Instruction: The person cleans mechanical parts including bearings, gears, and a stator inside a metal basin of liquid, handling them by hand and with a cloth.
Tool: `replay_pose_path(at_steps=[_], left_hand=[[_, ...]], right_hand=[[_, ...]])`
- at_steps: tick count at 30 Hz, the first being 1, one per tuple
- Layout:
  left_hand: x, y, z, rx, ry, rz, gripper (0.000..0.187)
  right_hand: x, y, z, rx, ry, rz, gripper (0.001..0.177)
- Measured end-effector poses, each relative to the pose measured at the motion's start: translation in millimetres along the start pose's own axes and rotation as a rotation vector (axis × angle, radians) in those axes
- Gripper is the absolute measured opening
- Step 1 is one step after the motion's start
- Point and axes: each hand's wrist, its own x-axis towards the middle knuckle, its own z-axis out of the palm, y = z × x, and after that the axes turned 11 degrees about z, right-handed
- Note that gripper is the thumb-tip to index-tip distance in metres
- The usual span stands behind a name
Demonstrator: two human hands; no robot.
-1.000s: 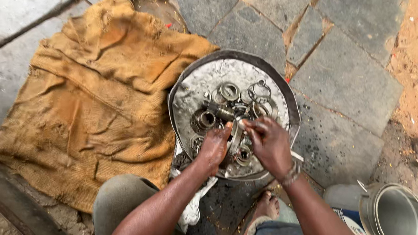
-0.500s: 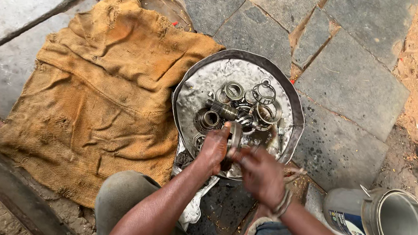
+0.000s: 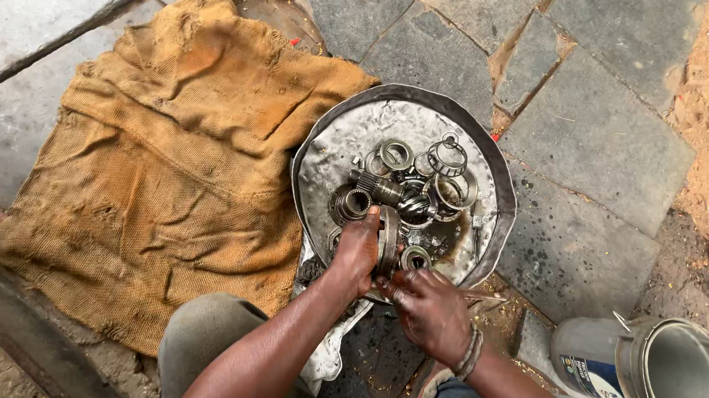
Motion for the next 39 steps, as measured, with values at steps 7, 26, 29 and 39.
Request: replay_pose_path(at_steps=[7, 26, 29, 39], left_hand=[[0, 19, 7, 0.142, 0.006, 0.050, 0.056], [-4, -10, 1, 0.263, 0.002, -0.040, 0.062], [-4, -9, 6, 0.304, 0.027, -0.067, 0.063], [-8, 2, 7, 0.346, 0.001, -0.042, 0.056]], right_hand=[[55, 22, -19, 0.048, 0.194, 0.247, 0.030], [15, 7, -9, -0.010, 0.022, 0.235, 0.020], [35, 23, -7, 0.090, -0.070, 0.558, 0.016], [27, 18, -8, 0.009, -0.080, 0.387, 0.023]])
